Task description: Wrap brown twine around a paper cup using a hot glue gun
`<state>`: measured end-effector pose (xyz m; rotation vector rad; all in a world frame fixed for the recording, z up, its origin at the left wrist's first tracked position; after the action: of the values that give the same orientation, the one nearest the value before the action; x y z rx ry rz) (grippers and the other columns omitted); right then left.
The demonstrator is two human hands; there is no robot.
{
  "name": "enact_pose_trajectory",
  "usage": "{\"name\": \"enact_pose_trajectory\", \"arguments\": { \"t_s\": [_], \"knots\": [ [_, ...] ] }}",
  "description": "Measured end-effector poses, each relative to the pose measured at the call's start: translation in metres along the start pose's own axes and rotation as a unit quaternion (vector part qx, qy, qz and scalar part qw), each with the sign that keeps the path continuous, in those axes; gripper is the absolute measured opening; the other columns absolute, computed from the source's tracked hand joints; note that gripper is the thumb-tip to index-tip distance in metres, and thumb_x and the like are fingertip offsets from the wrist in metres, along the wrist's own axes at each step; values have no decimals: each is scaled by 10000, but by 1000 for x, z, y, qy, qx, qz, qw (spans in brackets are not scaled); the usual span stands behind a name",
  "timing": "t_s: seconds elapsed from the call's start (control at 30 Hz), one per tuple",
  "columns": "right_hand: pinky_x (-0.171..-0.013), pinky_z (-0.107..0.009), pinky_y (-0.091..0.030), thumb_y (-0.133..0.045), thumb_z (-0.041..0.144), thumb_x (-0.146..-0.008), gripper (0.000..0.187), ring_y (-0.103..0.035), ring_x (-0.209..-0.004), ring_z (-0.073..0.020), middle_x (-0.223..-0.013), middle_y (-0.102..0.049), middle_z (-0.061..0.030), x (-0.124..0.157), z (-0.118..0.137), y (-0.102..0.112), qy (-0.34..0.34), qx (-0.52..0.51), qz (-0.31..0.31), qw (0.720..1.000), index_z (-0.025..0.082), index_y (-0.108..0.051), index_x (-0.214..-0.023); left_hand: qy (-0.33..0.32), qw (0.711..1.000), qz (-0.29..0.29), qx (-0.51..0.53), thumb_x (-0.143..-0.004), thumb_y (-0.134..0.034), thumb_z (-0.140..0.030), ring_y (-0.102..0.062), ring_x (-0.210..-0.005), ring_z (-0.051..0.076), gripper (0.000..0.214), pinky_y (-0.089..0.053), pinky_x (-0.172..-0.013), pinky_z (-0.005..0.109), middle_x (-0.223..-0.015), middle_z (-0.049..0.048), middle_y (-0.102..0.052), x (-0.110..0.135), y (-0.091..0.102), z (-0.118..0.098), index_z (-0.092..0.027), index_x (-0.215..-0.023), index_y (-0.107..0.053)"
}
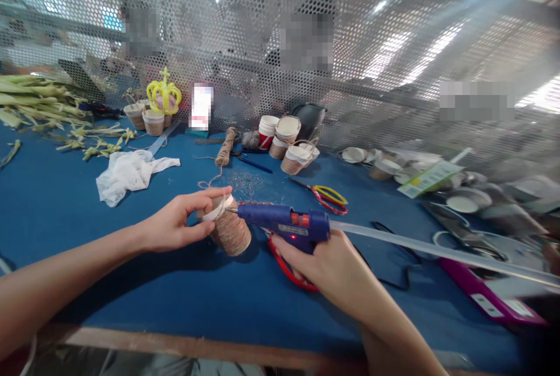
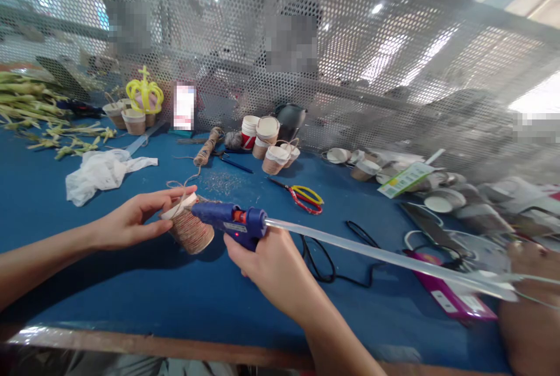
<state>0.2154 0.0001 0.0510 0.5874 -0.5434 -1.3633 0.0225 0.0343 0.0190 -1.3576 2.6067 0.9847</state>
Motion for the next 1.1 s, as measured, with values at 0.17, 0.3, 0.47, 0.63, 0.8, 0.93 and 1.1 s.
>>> {"name": "enact_pose_trajectory", "arguments": {
  "t_s": [0.17,0.3,0.47,0.63,0.8,0.93,1.1],
  "knots": [
    [-342,-224,-332,-554,312,-723,240,-392,-306,-94,-336,-447,63,-3,3,5,39,17,-25,999,220,-451,-528,2,1000,-3,9,-820,-490,-228,-379,-1287,259,176,-349,-998,381,-1378,163,-426,0,0,0,-170,-667,-427],
    [-341,-229,-330,-566,318,-719,230,-393,-302,-96,-334,-456,59,-5,4,9,61,26,-43,997,220,-482,-528,3,1000,-4,9,-811,-496,-221,-395,-1276,264,168,-334,-1013,390,-1376,162,-429,0,0,1,-170,-667,-427],
    [-358,-235,-349,-566,305,-714,217,-401,-309,-103,-326,-447,63,-9,2,8,62,16,-49,997,221,-487,-530,-2,1000,-3,9,-807,-496,-201,-389,-1280,259,161,-339,-1012,396,-1383,157,-421,0,1,0,-173,-664,-426],
    [-417,-240,-387,-558,329,-736,335,-421,-329,-97,-349,-460,44,-15,-6,6,9,9,-19,1000,210,-421,-455,-5,1000,-3,-3,-803,-498,-195,-388,-1281,266,173,-346,-1003,401,-1361,165,-447,0,1,-2,-173,-647,-424],
    [-419,-221,-365,-586,346,-726,247,-412,-366,-83,-402,-458,56,-28,-17,8,-6,-120,14,993,175,-504,-568,-11,1000,-10,-14,-797,-496,-184,-385,-1284,258,179,-333,-1014,407,-1352,167,-456,0,1,-3,-171,-633,-425],
    [-437,-205,-390,-654,407,-672,276,-472,-461,-82,-563,-549,14,-50,-41,22,-34,-170,-75,982,145,-569,-652,-5,1000,-15,-20,-780,-502,-187,-397,-1273,258,181,-361,-987,401,-1358,163,-451,-1,3,-4,-175,-624,-411],
    [-393,-192,-401,-607,436,-742,324,-457,-404,-75,-479,-487,24,-78,-65,19,-81,-152,-94,981,153,-525,-609,3,1000,-11,-26,-765,-491,-194,-413,-1254,278,170,-398,-933,406,-1386,156,-414,0,6,-7,-176,-621,-401]
  ]
}}
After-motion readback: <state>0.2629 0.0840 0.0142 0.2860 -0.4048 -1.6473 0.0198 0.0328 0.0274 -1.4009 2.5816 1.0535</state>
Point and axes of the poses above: each hand's wrist, its own x-axis away from the middle knuckle, its own y-axis out of the back of the hand, z = x × y, the point moved 5 cm from there along -x, towards the middle knuckle
